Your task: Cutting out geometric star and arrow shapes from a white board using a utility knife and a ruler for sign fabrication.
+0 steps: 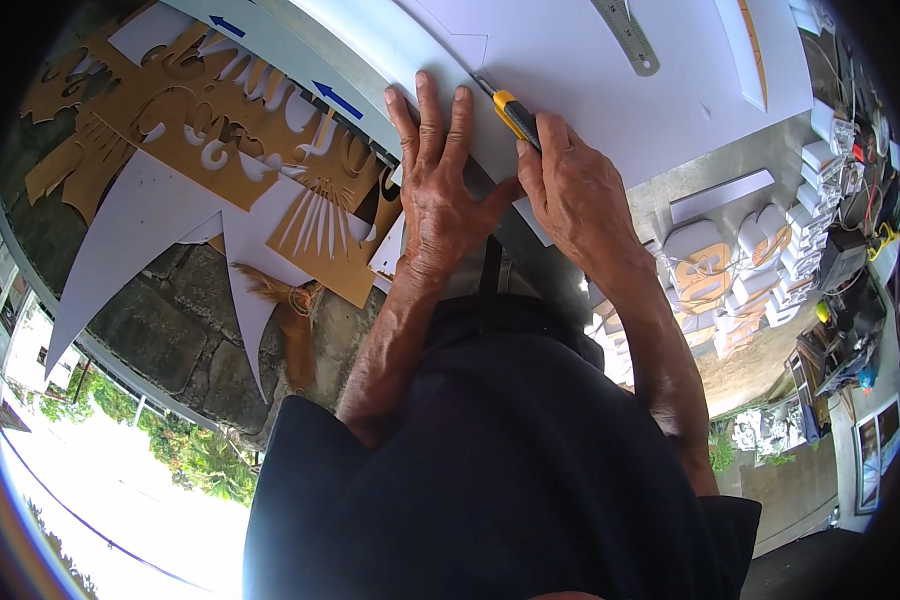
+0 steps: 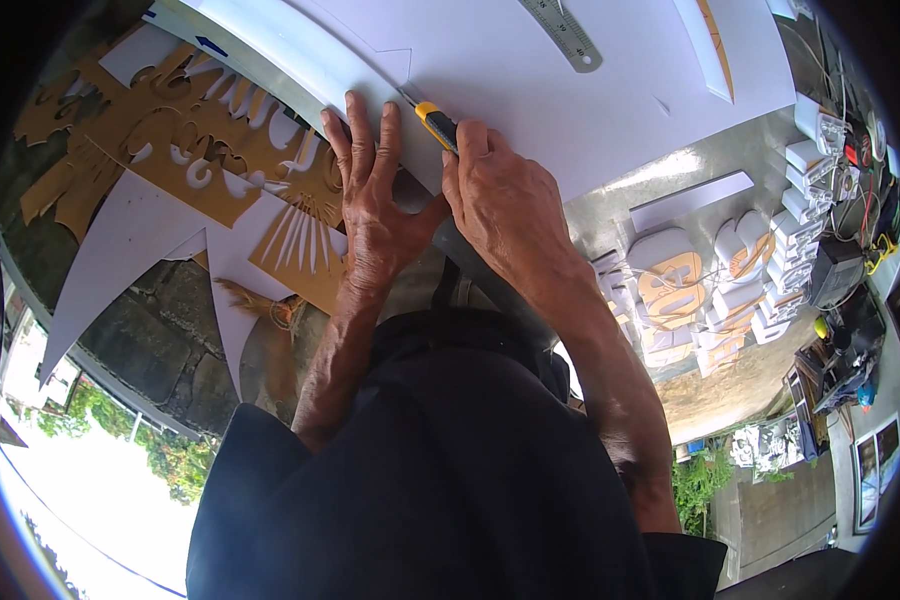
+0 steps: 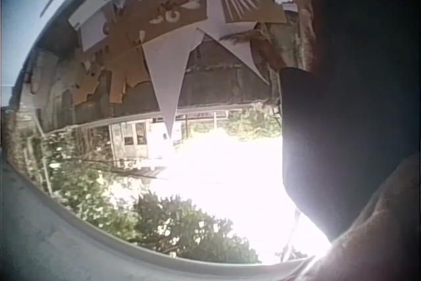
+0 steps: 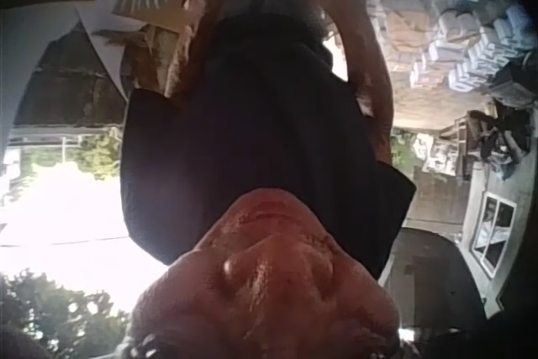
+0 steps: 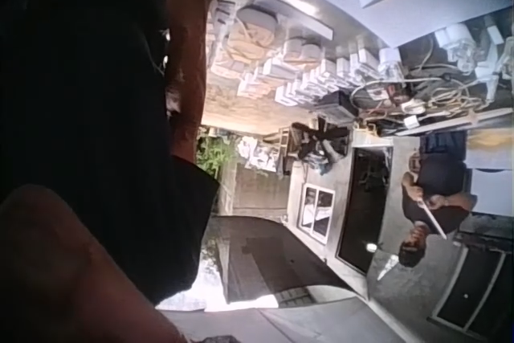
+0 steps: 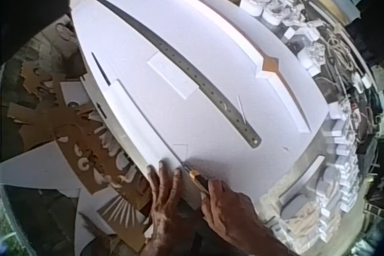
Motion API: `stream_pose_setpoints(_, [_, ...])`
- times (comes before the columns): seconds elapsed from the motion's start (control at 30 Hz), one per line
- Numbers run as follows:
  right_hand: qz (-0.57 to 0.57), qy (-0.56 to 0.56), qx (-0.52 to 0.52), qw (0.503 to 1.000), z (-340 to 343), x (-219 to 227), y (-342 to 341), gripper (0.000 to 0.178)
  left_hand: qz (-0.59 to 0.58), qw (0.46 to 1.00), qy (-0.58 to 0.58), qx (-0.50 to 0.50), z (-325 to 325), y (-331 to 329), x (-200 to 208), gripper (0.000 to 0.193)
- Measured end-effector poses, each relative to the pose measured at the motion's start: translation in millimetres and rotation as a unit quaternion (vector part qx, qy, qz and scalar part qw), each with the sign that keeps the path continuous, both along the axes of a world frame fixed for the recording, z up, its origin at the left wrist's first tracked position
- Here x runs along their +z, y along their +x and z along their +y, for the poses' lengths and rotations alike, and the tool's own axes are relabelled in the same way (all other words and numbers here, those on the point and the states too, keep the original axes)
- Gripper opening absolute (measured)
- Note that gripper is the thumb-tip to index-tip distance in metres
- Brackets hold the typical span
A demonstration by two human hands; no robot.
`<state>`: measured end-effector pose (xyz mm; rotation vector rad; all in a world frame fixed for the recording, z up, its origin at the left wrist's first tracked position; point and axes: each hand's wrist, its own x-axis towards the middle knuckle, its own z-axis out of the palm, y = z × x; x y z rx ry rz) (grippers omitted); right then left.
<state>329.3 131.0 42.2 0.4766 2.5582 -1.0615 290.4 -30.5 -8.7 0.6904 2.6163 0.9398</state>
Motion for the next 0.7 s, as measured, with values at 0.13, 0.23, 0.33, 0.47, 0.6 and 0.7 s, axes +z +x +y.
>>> stream_pose_setpoints(0.13, [-0.035,0.003,0.009,0.999,-1.0,1.9,-1.4,0.024,-0.008,1.0,-0.007,0.003,1.3,-0.6,1.9,0.113])
stream_pose_setpoints(0.23, [-0.039,0.014,0.011,0.999,-3.4,3.8,-1.7,0.023,-0.008,1.0,-0.01,0.002,1.5,-1.2,3.0,0.111])
stream_pose_setpoints(0.33, [-0.032,0.023,0.013,0.999,-6.1,4.5,0.0,0.023,-0.004,1.0,-0.014,0.0,1.6,-0.9,3.1,0.11])
stream_pose_setpoints(0.47, [0.01,0.049,0.006,0.999,-10.1,1.8,4.4,0.022,-0.002,1.0,-0.009,0.003,1.4,-0.6,2.7,0.11])
stream_pose_setpoints(0.6, [0.054,0.054,-0.024,0.997,-12.1,-3.8,14.2,0.023,-0.006,1.0,0.004,0.003,1.8,0.1,1.3,0.11])
stream_pose_setpoints(0.7, [0.01,0.007,-0.048,0.999,-13.1,-2.5,17.3,0.028,-0.004,1.0,0.006,0.004,2.1,0.0,1.4,0.111])
